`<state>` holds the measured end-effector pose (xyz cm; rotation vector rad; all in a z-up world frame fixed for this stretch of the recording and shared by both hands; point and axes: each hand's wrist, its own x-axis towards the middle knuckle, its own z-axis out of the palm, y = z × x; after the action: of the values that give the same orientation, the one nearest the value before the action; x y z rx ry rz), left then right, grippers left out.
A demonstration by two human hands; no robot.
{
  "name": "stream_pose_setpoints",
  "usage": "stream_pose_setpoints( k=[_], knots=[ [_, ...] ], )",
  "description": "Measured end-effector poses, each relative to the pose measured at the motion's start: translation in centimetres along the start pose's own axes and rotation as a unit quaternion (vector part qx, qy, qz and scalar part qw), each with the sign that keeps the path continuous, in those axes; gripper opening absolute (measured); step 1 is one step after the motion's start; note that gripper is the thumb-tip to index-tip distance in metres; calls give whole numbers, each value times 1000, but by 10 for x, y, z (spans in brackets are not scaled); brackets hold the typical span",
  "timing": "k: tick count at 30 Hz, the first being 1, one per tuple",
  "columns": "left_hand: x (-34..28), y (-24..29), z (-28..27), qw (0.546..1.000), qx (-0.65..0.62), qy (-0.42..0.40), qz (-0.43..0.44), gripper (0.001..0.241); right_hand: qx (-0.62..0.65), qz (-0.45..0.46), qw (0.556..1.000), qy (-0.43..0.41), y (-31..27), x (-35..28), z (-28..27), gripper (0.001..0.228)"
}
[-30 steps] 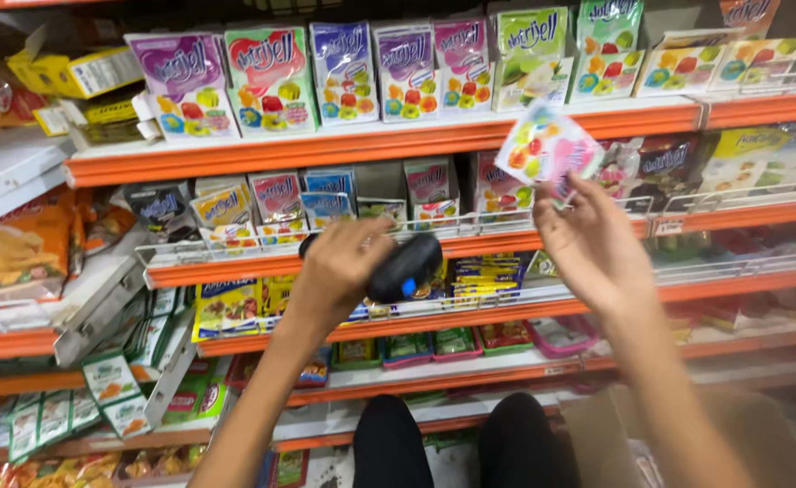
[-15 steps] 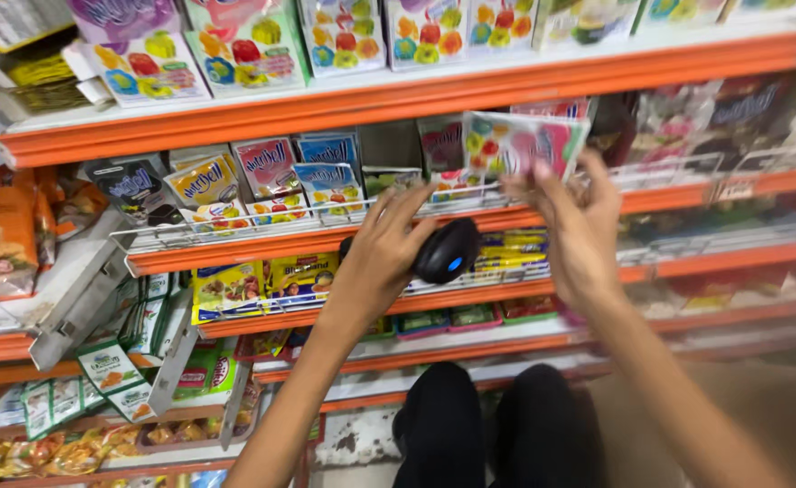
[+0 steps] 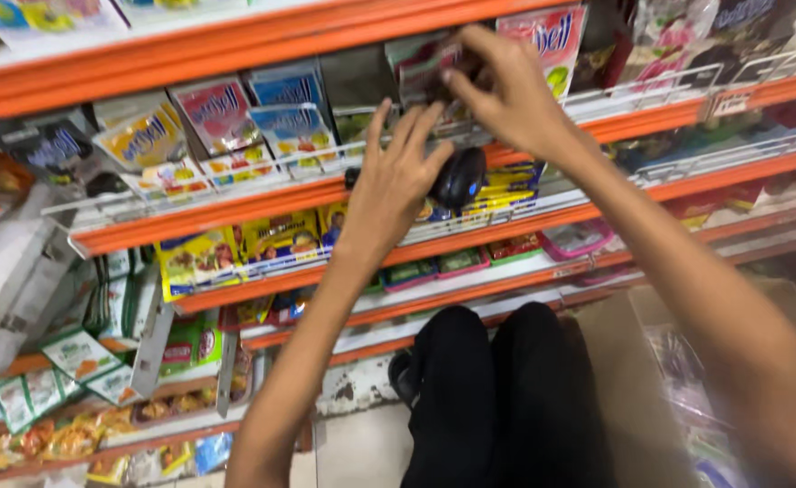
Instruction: The person scans the barcodes of several small packets of jelly powder using a handheld scanner and places the scanned items into a cardboard box.
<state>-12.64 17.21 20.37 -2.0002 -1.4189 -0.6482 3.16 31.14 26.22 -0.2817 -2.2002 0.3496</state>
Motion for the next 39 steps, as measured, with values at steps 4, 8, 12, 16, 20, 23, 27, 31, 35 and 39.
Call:
stream_pose_setpoints(
  k=[4,8,12,16,20,23,27,31,35,39],
  knots=[
    [5,-6,-8,998,-46,-30,-3,62,-58,89,993,-47,17,9,0,21],
    [10,-6,-15,995,-95,-16,-10,65,-192,-70,979,-8,28,10,11,18],
    [10,-1,-15,997,-75,-5,-19,61,-154,-20,988,0,19,17,14,17],
    [10,-2,-14,996,-91,-4,-19,53,-89,-5,995,-33,5,18,8,16],
    [5,0,-9,997,-72,3,-29,55,-141,-49,988,-47,4,20,4,40],
    [6,3,-9,997,-74,6,-30,54,-147,-65,983,-84,10,29,2,51],
    [7,4,-13,996,-74,-10,-39,59,-215,-38,968,-122,22,32,7,36],
    [10,3,-11,998,-55,-7,-27,62,-313,-127,940,-46,21,33,20,55],
    [8,2,-7,999,-38,-11,-31,59,-269,-45,954,-120,15,28,17,46],
    [9,3,-10,999,-32,1,-23,53,-235,-134,961,-55,24,35,7,60]
  ],
)
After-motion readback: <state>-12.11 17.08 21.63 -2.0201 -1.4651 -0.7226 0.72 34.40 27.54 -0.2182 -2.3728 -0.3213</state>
